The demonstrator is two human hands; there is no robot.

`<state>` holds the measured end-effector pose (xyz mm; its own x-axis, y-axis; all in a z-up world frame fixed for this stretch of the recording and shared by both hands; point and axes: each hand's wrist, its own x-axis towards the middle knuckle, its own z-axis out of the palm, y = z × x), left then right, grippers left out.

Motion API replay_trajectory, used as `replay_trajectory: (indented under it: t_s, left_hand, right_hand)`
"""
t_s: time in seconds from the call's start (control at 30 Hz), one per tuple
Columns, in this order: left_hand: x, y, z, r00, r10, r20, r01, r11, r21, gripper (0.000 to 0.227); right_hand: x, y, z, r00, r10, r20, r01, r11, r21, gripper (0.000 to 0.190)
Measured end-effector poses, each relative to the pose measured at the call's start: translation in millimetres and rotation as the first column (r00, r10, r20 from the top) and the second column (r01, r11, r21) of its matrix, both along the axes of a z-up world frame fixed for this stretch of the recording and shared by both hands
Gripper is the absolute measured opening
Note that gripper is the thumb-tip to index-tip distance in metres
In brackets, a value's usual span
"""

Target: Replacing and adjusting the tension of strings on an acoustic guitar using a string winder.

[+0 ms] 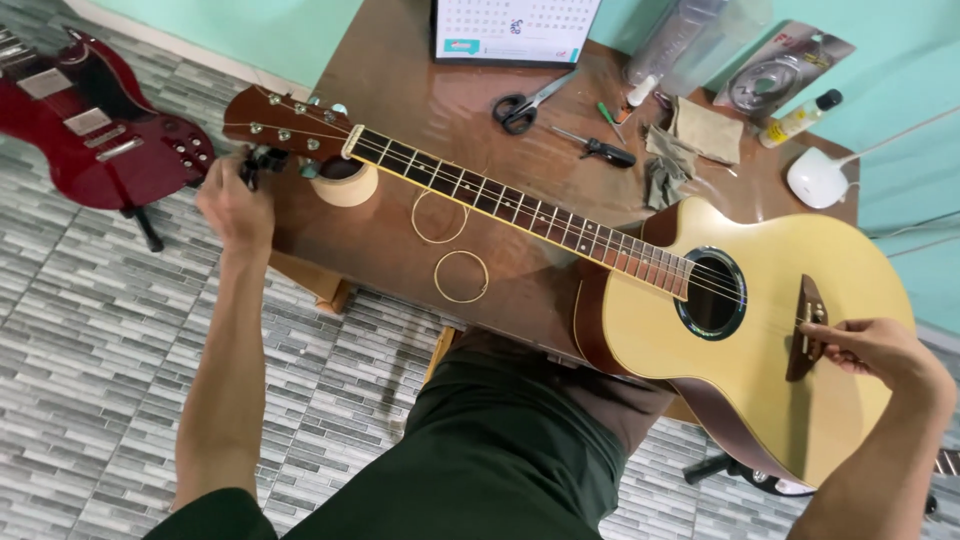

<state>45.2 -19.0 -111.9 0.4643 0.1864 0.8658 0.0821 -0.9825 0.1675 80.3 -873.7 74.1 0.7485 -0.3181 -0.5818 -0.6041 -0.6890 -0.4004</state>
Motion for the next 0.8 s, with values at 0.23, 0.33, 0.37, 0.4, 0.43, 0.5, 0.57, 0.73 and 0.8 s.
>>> replay_trajectory:
  t_s: [0.23,0.33,0.37,0.4,0.43,0.5,0.57,0.73,0.8]
  left_hand:
    - [-3.6,-11.5,25.3,0.994,-0.107,0.009,0.085,0.729,-0.679,0.037]
    - [-3.1,-25.4,49.6,0.997,-0.045,0.061,0.075,0.591,-0.803,0.025]
    - [-3.3,-32.5,60.5,0.999,0.014,0.046,0.035,0.471,-0.881,0.019]
    - [-2.4,-24.7,46.9,0.999,0.013,0.044,0.032,0.469,-0.883,0.019]
    - [1.6,-19.1,33.1,0.998,0.065,0.026,-0.014,0.551,-0.835,0.022]
    - [7.1,-16.2,25.2,0.995,0.104,0.014,-0.054,0.625,-0.779,0.034]
    - [8.0,-20.7,35.2,0.992,0.123,0.02,-0.06,0.616,-0.785,0.051]
    - [12.3,-22.4,32.5,0.994,0.112,0.012,-0.021,0.285,-0.958,0.022]
    - [11.0,-21.4,29.5,0.995,0.1,-0.007,-0.036,0.291,-0.956,0.023]
  right_hand:
    - [4.2,-11.2,-11.4,0.995,-0.095,0.035,0.093,0.995,0.041,0.038]
    - [2.5,-8.9,-9.2,0.995,-0.093,0.04,0.092,0.995,0.041,0.039]
    - [1.5,-9.3,-8.8,0.995,-0.093,0.046,0.091,0.995,0.045,0.04]
    - [2.4,-5.5,-7.8,0.995,-0.094,0.043,0.092,0.995,0.042,0.04]
    - [0.9,-3.8,-5.7,0.997,-0.065,0.031,0.065,0.998,0.012,0.042]
    - [-0.7,-0.3,-1.7,0.999,-0.05,0.018,0.05,0.999,-0.02,0.044]
    - [-0.4,3.8,1.5,0.997,0.071,0.001,-0.071,0.99,-0.118,0.056]
    - [-11.3,33.6,11.2,0.995,0.091,-0.036,-0.098,0.942,-0.322,0.061]
    - [-24.5,43.9,5.5,0.992,0.121,-0.024,-0.121,0.909,-0.399,0.066]
